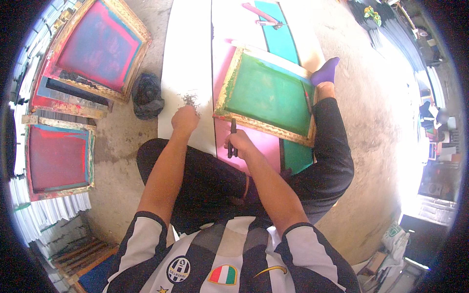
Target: The person sits on the floor and uses a small knife to scrape dried paint or residue from the edges of a green screen-printing frame. They repeatedly lift the frame, scrape along the border, and place it back down, continuing the process throughout the clip.
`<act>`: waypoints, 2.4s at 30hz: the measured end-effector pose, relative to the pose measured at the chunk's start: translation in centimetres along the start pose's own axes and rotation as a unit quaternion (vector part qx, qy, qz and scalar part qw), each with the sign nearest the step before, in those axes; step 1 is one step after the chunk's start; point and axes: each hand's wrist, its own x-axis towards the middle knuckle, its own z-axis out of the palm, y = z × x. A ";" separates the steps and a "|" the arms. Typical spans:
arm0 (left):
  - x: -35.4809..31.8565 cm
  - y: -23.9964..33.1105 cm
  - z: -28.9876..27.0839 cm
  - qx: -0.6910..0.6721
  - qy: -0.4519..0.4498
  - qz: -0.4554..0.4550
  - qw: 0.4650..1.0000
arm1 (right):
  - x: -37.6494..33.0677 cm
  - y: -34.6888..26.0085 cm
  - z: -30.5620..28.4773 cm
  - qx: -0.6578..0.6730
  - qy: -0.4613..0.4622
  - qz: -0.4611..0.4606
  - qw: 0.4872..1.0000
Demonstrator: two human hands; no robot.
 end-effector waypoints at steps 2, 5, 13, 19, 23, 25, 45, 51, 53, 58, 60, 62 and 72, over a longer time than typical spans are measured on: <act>0.2 0.1 0.2 -0.003 -0.013 0.000 1.000 | 0.3 -0.1 0.4 0.013 0.015 0.009 1.000; 0.0 0.3 0.3 0.009 -0.015 -0.003 1.000 | 0.3 -0.7 1.0 0.004 0.023 0.024 0.999; 0.0 0.7 0.4 -0.035 -0.039 0.060 0.997 | 1.5 -0.6 1.6 -0.029 0.068 0.056 0.996; -0.4 1.8 1.8 -0.023 -0.060 0.118 0.991 | 2.6 -0.3 0.9 -0.140 0.086 0.057 0.985; -0.5 2.3 1.6 -0.016 -0.071 0.116 0.991 | 2.5 -0.8 0.9 -0.162 0.088 0.064 0.981; -0.5 2.6 1.4 -0.007 -0.078 0.125 0.989 | 2.5 -0.8 0.7 -0.165 0.088 0.064 0.980; 0.3 2.3 2.7 -0.018 -0.080 0.135 0.987 | 2.0 0.6 1.1 -0.194 0.128 -0.004 0.973; -0.8 1.9 2.2 -0.050 -0.045 0.131 0.989 | 2.5 2.6 0.2 0.025 0.023 -0.055 0.998; -1.0 1.6 2.3 -0.051 -0.020 0.143 0.988 | 1.3 3.0 0.0 0.017 -0.007 -0.061 0.998; -2.0 1.0 1.9 -0.089 -0.042 0.290 0.952 | -1.2 3.0 1.5 -0.051 -0.101 -0.067 0.991; -2.0 1.0 2.0 -0.055 -0.045 0.307 0.949 | -1.6 2.4 2.2 -0.046 -0.104 -0.044 0.993; -2.0 1.1 2.0 -0.026 -0.031 0.298 0.954 | -2.1 1.5 2.5 -0.041 -0.107 -0.028 0.993; -0.6 -0.1 1.2 -0.005 -0.003 0.120 0.993 | -0.2 0.4 1.3 0.010 -0.051 0.012 0.999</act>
